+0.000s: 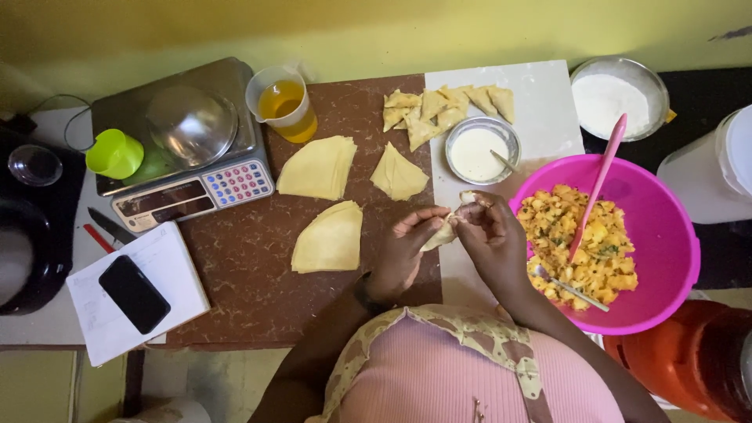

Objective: The person folds triangular pastry sheets into cones, fills them with a yellow spiced mixture using a spoon, and seals the edges to form samosas. Completed samosas are placed on a tray beside the workspace.

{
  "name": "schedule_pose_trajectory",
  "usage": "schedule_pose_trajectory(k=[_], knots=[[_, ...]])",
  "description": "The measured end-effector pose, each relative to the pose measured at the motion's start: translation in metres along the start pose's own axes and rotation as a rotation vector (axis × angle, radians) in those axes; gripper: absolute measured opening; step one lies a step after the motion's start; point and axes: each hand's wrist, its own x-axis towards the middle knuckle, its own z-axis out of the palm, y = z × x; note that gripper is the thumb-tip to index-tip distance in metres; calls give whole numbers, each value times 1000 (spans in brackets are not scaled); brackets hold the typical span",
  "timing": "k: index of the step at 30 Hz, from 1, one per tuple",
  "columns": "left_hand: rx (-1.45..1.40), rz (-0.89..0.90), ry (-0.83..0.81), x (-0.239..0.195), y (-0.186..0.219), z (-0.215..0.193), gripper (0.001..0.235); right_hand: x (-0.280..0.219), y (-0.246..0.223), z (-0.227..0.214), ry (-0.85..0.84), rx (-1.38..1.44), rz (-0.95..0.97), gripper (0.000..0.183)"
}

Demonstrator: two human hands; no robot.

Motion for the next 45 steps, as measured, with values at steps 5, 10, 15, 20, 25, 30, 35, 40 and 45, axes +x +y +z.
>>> schedule_pose_trajectory(k=[5,10,15,20,25,30,35,40,45], knots=[[-33,-53,-11,13,-25,-21,34,0,-2,1,-6,-41,2,43],[-40,-106,-51,3,5,-3,35,3,2,-5,-43,-76,-12,45],[-10,-135,-89,-6,22,16,42,5,-1,-6,-34,-59,-48,36],[-108,-150,-108,-5,23,7,49,-5,40,-19,-204,165,57,60],[-108,-112,-106,-5,22,13,50,-15,26,-13,-222,70,177,94],[75,-25,-160,-3,29,-5,39,-9,61,-29,-321,391,261,90],[80,-102,-259,-4,54,1,42,-9,88,-34,-433,603,317,89],[21,-122,-283,9,22,-18,35,-7,56,-26,-436,637,372,86],[-75,-86,-315,27,-20,-51,20,-7,53,-28,-451,623,367,85]])
